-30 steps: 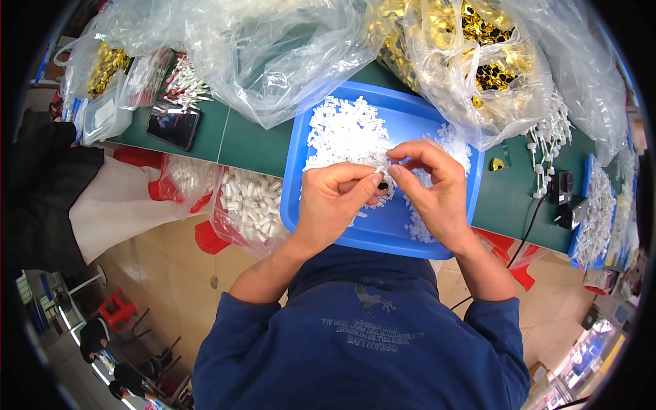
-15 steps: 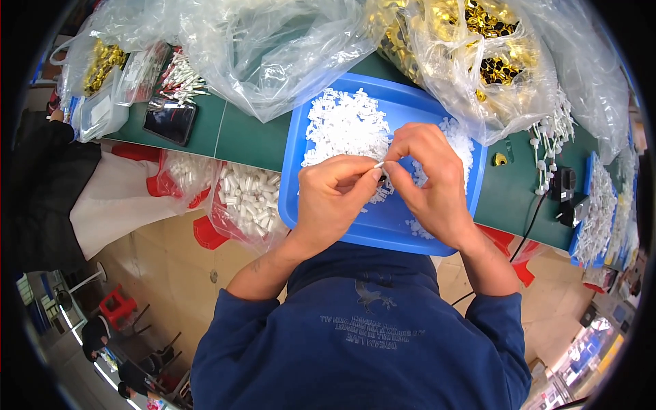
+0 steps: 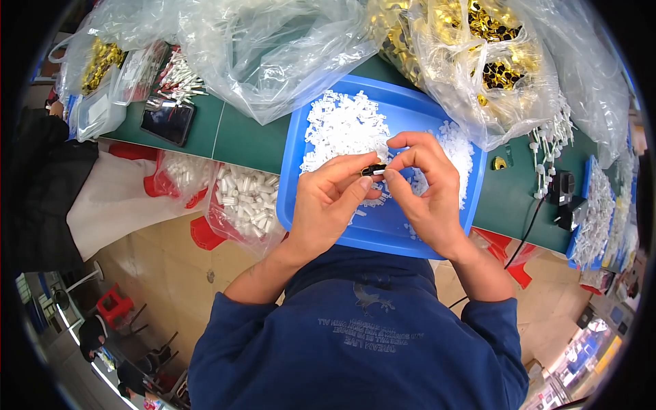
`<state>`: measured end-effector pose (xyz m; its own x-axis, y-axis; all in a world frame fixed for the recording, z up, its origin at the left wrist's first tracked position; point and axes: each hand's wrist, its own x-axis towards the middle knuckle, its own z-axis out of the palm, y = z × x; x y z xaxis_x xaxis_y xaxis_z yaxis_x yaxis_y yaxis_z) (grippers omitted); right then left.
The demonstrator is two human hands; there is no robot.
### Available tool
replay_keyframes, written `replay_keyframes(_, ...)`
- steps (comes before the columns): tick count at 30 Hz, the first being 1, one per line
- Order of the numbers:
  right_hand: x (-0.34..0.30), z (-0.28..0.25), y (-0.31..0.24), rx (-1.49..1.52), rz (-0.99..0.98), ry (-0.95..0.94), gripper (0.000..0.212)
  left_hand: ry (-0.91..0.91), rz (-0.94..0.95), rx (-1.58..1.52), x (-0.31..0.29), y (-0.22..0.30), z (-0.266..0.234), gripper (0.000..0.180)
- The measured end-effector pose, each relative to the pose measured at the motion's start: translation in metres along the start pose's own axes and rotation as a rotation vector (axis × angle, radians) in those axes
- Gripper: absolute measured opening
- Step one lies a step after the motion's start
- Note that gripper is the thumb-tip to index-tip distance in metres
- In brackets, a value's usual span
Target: The person assembles components by attaching circular caps onto rods by hand, rearranges bags of parts and a tray on the workbench, and inserts plastic pieces into casing parts.
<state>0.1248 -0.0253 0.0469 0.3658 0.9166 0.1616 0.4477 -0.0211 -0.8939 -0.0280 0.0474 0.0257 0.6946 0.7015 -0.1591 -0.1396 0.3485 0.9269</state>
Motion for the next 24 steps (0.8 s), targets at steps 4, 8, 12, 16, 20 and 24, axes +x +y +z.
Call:
replay_keyframes(4, 0.001, 0.006, 0.003, -0.088, -0.103, 0.06, 0.007, 0.012, 0.013, -0.011, 0.0, -0.006, 0.001, 0.03)
replay_keyframes(8, 0.001, 0.008, 0.003, -0.123, -0.142, 0.061, 0.009, 0.012, 0.055, -0.03, 0.0, -0.011, 0.002, 0.031)
replay_keyframes(12, 0.0, 0.01, 0.004, -0.127, -0.131, 0.073, 0.009, 0.021, 0.052, -0.038, -0.001, -0.011, 0.003, 0.031)
replay_keyframes(16, -0.001, 0.014, 0.005, -0.137, -0.137, 0.09, 0.01, 0.041, 0.079, -0.02, -0.002, -0.013, 0.005, 0.031)
replay_keyframes(20, -0.001, 0.016, 0.006, -0.107, -0.121, 0.094, 0.011, 0.043, 0.078, -0.02, -0.001, -0.009, 0.006, 0.029)
replay_keyframes(24, -0.003, 0.019, 0.007, -0.087, -0.104, 0.114, 0.013, 0.054, 0.064, 0.007, -0.001, -0.01, 0.006, 0.029)
